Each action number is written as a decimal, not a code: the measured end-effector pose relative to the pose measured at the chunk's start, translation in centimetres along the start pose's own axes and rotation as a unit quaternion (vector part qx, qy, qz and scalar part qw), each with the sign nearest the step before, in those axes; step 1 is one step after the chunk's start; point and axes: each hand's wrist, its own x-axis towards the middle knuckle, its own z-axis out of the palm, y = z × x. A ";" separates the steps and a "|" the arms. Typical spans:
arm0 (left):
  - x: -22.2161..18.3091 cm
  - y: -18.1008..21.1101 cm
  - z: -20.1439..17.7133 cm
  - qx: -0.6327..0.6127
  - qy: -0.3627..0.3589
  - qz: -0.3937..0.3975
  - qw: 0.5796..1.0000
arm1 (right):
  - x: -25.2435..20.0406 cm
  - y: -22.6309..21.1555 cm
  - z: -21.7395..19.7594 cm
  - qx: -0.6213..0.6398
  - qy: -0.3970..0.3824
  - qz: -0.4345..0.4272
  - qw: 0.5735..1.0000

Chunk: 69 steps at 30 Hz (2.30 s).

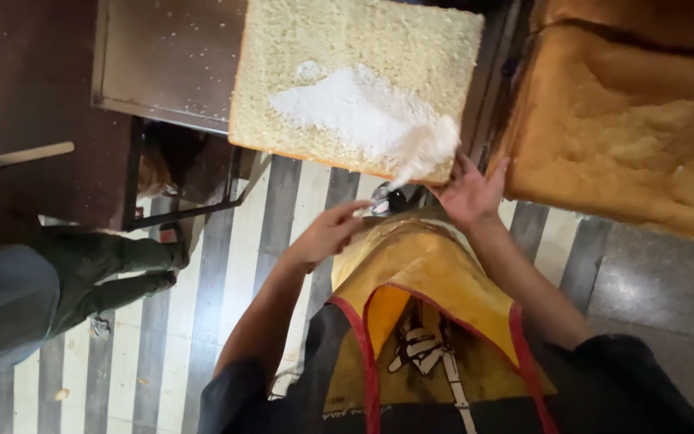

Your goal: Spreading cream onto a cake layer and stacking a second layer on top.

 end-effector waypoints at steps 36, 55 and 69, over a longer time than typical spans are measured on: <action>6.0 -2.0 -26.1 0.649 0.364 0.141 0.653 | 0.6 -1.0 1.0 -0.203 0.060 0.001 0.977; -7.0 -11.0 -16.8 0.523 0.454 0.073 0.718 | 1.5 -1.8 -2.4 -0.194 0.060 0.026 0.979; -11.2 -9.0 -16.1 0.458 0.490 -0.004 0.742 | 2.4 -2.3 -0.9 -0.232 0.064 0.027 0.970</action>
